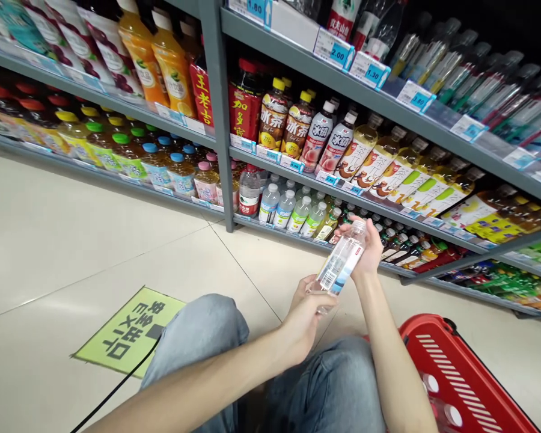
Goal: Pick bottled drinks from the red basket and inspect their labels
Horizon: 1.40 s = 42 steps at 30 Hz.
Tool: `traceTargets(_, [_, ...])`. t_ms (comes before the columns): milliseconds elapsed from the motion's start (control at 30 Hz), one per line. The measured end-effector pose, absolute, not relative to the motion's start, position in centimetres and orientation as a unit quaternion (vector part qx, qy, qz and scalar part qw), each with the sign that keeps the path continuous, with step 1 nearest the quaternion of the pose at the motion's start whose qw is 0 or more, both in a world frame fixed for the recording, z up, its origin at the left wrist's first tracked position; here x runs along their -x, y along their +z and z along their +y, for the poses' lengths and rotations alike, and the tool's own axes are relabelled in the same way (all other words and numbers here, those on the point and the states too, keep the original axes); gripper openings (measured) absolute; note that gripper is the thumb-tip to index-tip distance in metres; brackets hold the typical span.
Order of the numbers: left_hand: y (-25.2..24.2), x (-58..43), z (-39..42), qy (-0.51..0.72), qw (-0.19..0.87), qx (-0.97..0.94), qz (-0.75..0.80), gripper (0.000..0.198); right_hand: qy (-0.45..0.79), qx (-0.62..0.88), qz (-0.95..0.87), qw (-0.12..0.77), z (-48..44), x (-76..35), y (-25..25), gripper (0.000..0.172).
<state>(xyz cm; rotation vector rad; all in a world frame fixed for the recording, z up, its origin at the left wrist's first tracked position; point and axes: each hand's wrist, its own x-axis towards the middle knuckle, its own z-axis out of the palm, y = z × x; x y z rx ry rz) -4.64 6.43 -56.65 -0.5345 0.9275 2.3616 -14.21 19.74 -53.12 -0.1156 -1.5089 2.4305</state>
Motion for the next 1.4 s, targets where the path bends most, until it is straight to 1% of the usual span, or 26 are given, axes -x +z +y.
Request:
traceTargets(167, [-56.3, 5.3, 6.0, 0.896, 0.284, 0.205, 0.272, 0.048, 0.869, 0.089, -0.464, 0.147, 19.9, 14.4, -52.9, 0.033])
traceTargets(267, [-55.7, 6.0, 5.4, 0.899, 0.328, 0.199, 0.212, 0.033, 0.884, 0.065, -0.439, 0.146, 20.1, 14.3, -52.6, 0.034])
traceTargets(300, [-55.5, 6.2, 5.2, 0.893, 0.348, 0.198, 0.203, 0.031, 0.886, 0.058, -0.435, 0.148, 20.1, 14.3, -52.5, 0.033])
traceTargets(467, [-54.8, 7.0, 4.5, 0.874, 0.407, 0.188, 0.187, 0.05, 0.882, 0.04, -0.444, 0.156, 19.9, 14.2, -52.1, 0.032])
traceTargets(700, [-55.2, 7.1, 4.7, 0.862, 0.445, 0.211, 0.12, 0.057, 0.85, 0.015, -0.494, 0.182, 19.6, 14.2, -52.7, 0.04])
traceTargets(800, [-55.2, 7.8, 4.7, 0.856, 0.455, 0.201, 0.141, 0.061, 0.838, 0.015, -0.514, 0.182, 19.3, 14.4, -52.4, 0.045])
traceTargets(900, [-54.7, 8.5, 4.6, 0.865, 0.429, 0.159, 0.207, 0.055, 0.837, 0.025, -0.51, 0.196, 18.8, 14.4, -51.5, 0.051])
traceTargets(967, [-54.3, 8.9, 4.7, 0.878, 0.387, 0.116, 0.258, 0.051, 0.832, 0.032, -0.513, 0.208, 18.5, 14.5, -50.9, 0.052])
traceTargets(1000, [-54.2, 9.1, 4.7, 0.882, 0.36, 0.097, 0.286, 0.052, 0.825, 0.034, -0.522, 0.213, 18.4, 14.5, -50.8, 0.052])
traceTargets(1067, [-54.0, 9.4, 4.8, 0.885, 0.301, 0.064, 0.351, 0.062, 0.807, 0.036, -0.549, 0.215, 18.2, 14.5, -50.6, 0.055])
traceTargets(1167, [-53.9, 9.6, 4.6, 0.873, 0.202, 0.027, 0.444, 0.073, 0.783, 0.036, -0.591, 0.191, 18.2, 14.2, -50.4, 0.062])
traceTargets(1300, [-53.5, 9.4, 3.3, 0.851, 0.093, -0.015, 0.516, 0.066, 0.74, -0.003, -0.653, 0.163, 18.0, 12.5, -49.1, 0.058])
traceTargets(1367, [-53.0, 9.4, 2.7, 0.847, 0.076, -0.034, 0.525, 0.066, 0.72, -0.038, -0.674, 0.159, 17.8, 11.6, -48.0, 0.064])
traceTargets(1400, [-52.8, 9.4, 2.4, 0.848, 0.076, -0.041, 0.523, 0.068, 0.715, -0.057, -0.676, 0.171, 17.6, 11.1, -47.4, 0.067])
